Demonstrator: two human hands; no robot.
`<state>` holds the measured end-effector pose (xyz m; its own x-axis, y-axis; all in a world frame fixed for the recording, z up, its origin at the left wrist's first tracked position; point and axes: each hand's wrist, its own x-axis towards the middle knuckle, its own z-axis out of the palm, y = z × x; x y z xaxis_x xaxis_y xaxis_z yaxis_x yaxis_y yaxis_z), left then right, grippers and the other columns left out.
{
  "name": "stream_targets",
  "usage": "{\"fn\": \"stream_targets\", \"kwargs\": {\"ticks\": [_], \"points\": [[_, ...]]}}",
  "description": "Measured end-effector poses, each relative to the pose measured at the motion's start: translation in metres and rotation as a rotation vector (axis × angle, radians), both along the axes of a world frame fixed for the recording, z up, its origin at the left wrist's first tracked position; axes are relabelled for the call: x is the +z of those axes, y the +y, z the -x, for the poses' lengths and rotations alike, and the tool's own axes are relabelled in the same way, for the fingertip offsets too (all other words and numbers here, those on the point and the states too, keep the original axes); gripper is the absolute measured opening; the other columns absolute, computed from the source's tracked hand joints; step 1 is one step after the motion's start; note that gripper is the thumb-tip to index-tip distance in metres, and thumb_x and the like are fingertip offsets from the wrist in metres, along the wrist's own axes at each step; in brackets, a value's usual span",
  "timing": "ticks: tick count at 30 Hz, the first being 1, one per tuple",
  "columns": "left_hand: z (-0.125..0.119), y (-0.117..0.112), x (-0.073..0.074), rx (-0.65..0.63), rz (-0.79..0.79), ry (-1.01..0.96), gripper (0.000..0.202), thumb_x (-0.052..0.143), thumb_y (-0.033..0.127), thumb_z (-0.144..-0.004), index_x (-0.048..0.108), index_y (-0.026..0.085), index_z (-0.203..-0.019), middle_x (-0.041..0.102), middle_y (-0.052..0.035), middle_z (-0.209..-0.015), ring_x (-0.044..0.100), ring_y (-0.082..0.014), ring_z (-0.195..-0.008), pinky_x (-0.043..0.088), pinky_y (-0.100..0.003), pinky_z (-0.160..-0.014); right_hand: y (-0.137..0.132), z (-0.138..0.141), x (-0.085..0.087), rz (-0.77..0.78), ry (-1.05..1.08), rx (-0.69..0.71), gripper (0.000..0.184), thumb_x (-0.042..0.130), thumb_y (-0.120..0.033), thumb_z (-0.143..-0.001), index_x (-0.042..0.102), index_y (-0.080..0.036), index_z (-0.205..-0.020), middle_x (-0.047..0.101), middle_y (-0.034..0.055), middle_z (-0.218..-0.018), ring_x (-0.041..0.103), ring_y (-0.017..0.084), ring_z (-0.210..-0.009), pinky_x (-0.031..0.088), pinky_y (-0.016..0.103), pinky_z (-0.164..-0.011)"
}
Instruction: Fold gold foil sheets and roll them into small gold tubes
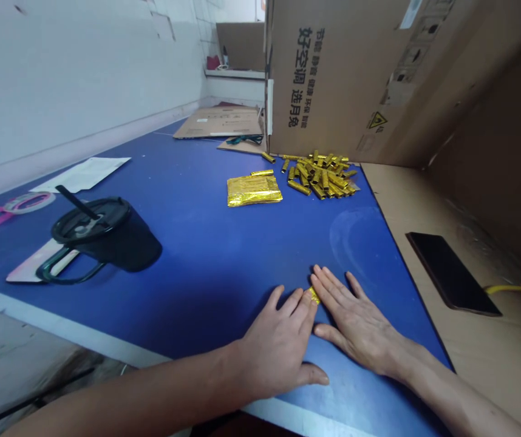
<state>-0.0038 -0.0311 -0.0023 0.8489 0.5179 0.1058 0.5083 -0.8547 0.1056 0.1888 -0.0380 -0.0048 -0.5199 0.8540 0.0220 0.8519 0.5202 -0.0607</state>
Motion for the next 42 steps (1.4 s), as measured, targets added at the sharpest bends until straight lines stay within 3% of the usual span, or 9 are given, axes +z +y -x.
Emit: {"fn": "stream_targets", "kwargs": {"ticks": [6,11,16,20,22,27,32,42], "points": [[0.009,0.008,0.001,-0.038,0.038,0.006,0.082,0.025,0.068,-0.075,0.03,0.007,-0.129,0.036,-0.0164,-0.132,0.025,-0.0302,-0.123,0.007,-0.053,-0.099,0.002,-0.014,-0.01,-0.005,-0.023,-0.022,0.069,0.031,-0.054,-0.083,0.008,-0.018,-0.137,0.017,0.0108,-0.142,0.014,0.025,-0.129,0.017,0.054,-0.099],[0.025,0.045,0.0,-0.129,0.037,0.018,0.068,0.031,0.062,-0.079,0.031,0.017,-0.13,0.034,-0.0083,-0.135,0.018,-0.0291,-0.127,0.002,-0.055,-0.099,-0.014,-0.014,-0.007,-0.02,-0.044,-0.039,0.073,0.033,-0.055,-0.082,0.002,-0.019,-0.137,0.018,0.0101,-0.141,0.015,0.027,-0.128,0.018,0.056,-0.098],[0.036,0.074,0.002,-0.215,0.057,0.077,0.055,0.033,0.052,-0.084,0.028,0.023,-0.13,0.03,-0.0032,-0.137,0.02,-0.0246,-0.127,0.009,-0.051,-0.1,-0.03,-0.009,-0.005,-0.014,-0.057,-0.037,0.073,0.031,-0.056,-0.082,0.001,-0.02,-0.137,0.019,0.009,-0.141,0.016,0.028,-0.128,0.02,0.058,-0.097],[0.025,0.058,0.008,-0.142,0.003,0.066,0.06,0.027,0.056,-0.084,0.035,0.016,-0.127,0.037,-0.008,-0.133,0.021,-0.0245,-0.127,0.008,-0.049,-0.101,-0.031,-0.006,-0.007,-0.046,-0.032,-0.042,0.072,0.032,-0.056,-0.082,0.004,-0.019,-0.137,0.023,0.0098,-0.14,0.02,0.029,-0.127,0.021,0.059,-0.096],[0.016,0.042,0.008,-0.084,-0.042,0.032,0.073,0.026,0.064,-0.079,0.034,0.01,-0.127,0.035,-0.0135,-0.134,0.018,-0.0265,-0.128,0.008,-0.049,-0.101,-0.03,-0.005,-0.008,-0.07,-0.012,-0.039,0.072,0.032,-0.055,-0.082,0.005,-0.018,-0.137,0.024,0.0104,-0.139,0.021,0.029,-0.126,0.021,0.059,-0.096],[0.003,0.013,-0.002,0.026,-0.048,0.021,0.082,0.025,0.067,-0.077,0.029,0.004,-0.129,0.03,-0.0176,-0.135,0.018,-0.0274,-0.127,0.017,-0.044,-0.101,-0.031,-0.004,-0.01,-0.107,0.012,-0.039,0.069,0.033,-0.054,-0.082,0.012,-0.018,-0.137,0.025,0.0114,-0.139,0.025,0.029,-0.125,0.023,0.058,-0.095],[0.006,0.008,-0.009,0.07,-0.023,0.007,0.081,0.028,0.067,-0.076,0.031,0.005,-0.128,0.033,-0.0169,-0.134,0.024,-0.0272,-0.125,0.02,-0.042,-0.1,-0.031,-0.003,-0.01,-0.119,0.002,-0.04,0.068,0.032,-0.054,-0.083,0.017,-0.016,-0.136,0.025,0.0122,-0.138,0.027,0.029,-0.124,0.024,0.057,-0.095],[0.006,0.008,-0.005,0.053,-0.029,0.014,0.079,0.029,0.066,-0.077,0.032,0.005,-0.127,0.038,-0.0166,-0.13,0.029,-0.0274,-0.122,0.018,-0.044,-0.099,-0.03,-0.002,-0.007,-0.123,-0.022,-0.035,0.066,0.032,-0.054,-0.083,0.022,-0.014,-0.135,0.025,0.0121,-0.138,0.027,0.029,-0.124,0.026,0.057,-0.094]]}}
